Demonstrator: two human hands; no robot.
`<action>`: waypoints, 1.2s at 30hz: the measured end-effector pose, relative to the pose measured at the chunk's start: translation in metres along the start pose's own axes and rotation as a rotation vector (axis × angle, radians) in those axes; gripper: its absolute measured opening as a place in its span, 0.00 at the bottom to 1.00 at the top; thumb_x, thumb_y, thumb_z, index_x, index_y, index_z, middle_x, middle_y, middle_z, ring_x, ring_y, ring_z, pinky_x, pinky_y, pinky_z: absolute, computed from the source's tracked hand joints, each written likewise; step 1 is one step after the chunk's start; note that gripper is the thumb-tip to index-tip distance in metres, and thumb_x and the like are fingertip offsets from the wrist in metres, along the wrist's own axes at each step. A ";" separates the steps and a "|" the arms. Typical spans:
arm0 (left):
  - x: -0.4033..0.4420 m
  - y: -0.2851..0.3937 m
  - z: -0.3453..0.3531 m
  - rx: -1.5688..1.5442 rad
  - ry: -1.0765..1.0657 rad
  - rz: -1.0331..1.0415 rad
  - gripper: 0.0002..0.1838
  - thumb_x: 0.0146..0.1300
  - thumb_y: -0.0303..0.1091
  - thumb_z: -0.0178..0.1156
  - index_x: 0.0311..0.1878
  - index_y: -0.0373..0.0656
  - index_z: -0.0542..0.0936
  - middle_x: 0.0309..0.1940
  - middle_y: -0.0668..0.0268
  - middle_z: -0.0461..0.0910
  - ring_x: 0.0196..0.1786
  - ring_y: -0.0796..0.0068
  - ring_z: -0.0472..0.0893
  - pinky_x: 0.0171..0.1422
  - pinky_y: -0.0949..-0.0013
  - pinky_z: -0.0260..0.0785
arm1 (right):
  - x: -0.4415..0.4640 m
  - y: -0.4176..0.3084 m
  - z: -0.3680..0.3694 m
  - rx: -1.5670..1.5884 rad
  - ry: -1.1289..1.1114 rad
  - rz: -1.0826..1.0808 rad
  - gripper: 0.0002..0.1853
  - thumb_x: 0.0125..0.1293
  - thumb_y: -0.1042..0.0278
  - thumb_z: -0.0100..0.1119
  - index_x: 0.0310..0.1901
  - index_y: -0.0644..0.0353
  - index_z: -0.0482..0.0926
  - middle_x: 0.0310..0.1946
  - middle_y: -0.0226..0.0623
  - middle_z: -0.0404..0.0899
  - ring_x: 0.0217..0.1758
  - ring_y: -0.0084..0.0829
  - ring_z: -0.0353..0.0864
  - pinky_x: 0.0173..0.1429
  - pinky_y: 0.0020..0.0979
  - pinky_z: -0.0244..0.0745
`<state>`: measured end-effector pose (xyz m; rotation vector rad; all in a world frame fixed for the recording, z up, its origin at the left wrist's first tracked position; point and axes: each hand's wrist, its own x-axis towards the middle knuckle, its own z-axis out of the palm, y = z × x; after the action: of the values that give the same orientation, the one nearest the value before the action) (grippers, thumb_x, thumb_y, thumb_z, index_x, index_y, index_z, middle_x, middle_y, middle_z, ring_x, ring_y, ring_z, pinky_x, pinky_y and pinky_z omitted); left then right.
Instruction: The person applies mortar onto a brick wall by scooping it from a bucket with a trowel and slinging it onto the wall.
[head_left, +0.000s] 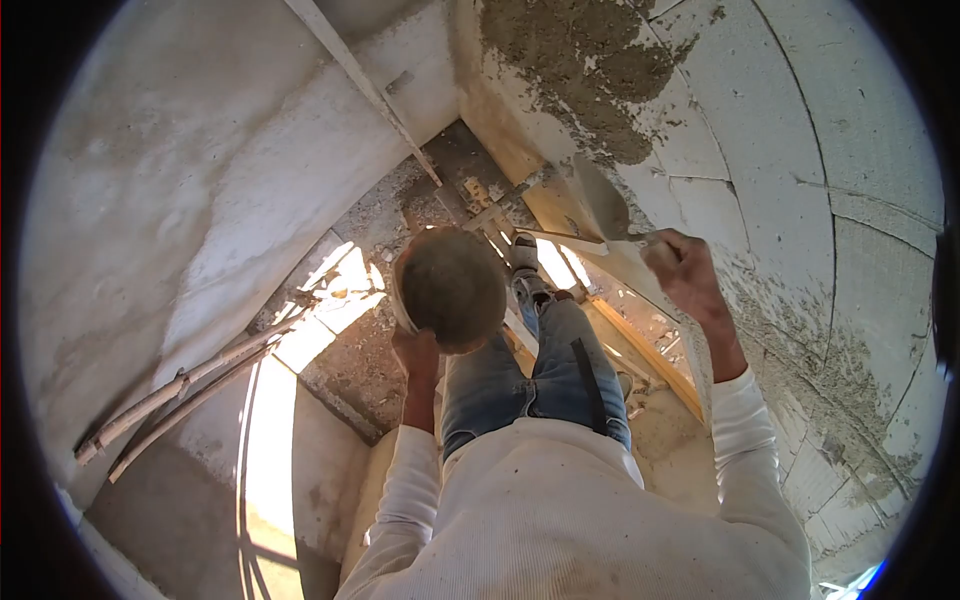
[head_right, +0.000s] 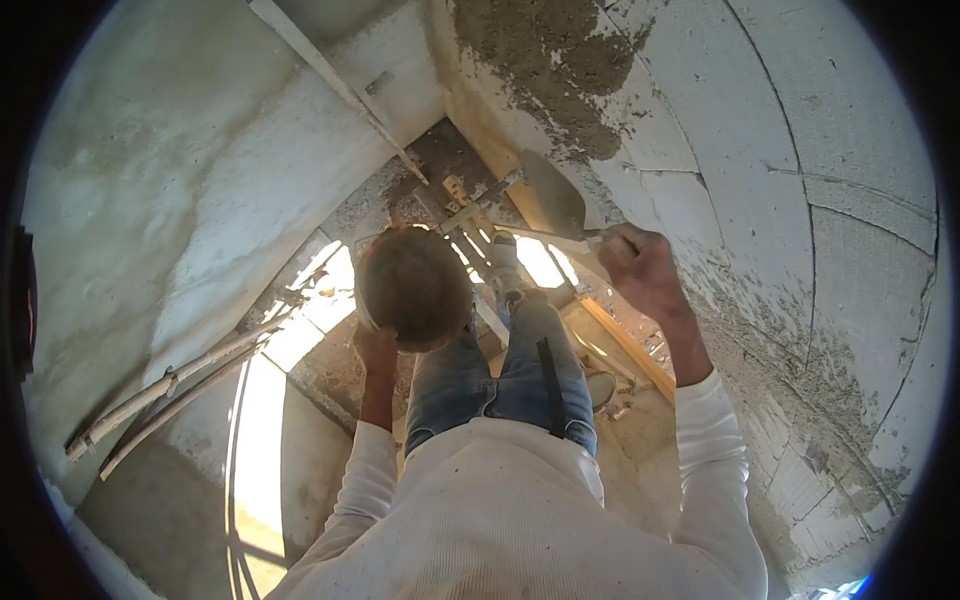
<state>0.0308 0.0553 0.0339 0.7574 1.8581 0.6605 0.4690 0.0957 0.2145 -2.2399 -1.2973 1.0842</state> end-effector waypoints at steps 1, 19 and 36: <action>-0.003 0.015 0.010 0.035 -0.007 0.072 0.26 0.55 0.20 0.59 0.60 0.29 0.85 0.42 0.56 0.90 0.42 0.68 0.88 0.47 0.61 0.80 | -0.004 -0.004 0.030 -0.136 -0.050 -0.124 0.14 0.71 0.67 0.70 0.51 0.68 0.90 0.30 0.44 0.88 0.29 0.43 0.88 0.36 0.40 0.81; 0.034 0.032 0.046 -0.043 -0.086 -0.070 0.29 0.55 0.17 0.62 0.64 0.34 0.82 0.49 0.63 0.84 0.48 0.67 0.84 0.54 0.63 0.76 | 0.006 0.049 0.157 0.383 -0.519 0.141 0.16 0.74 0.56 0.70 0.49 0.62 0.88 0.35 0.42 0.89 0.36 0.38 0.90 0.45 0.42 0.86; 0.004 0.022 0.046 0.096 -0.127 0.007 0.33 0.55 0.20 0.55 0.67 0.24 0.82 0.57 0.47 0.90 0.59 0.52 0.91 0.67 0.57 0.81 | -0.022 0.062 0.057 -0.302 0.036 -0.181 0.08 0.67 0.67 0.71 0.45 0.58 0.91 0.40 0.51 0.91 0.47 0.49 0.92 0.54 0.46 0.85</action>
<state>0.0765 0.0781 0.0304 0.8490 1.7811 0.5182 0.4562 0.0393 0.1487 -2.2788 -1.7070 0.8253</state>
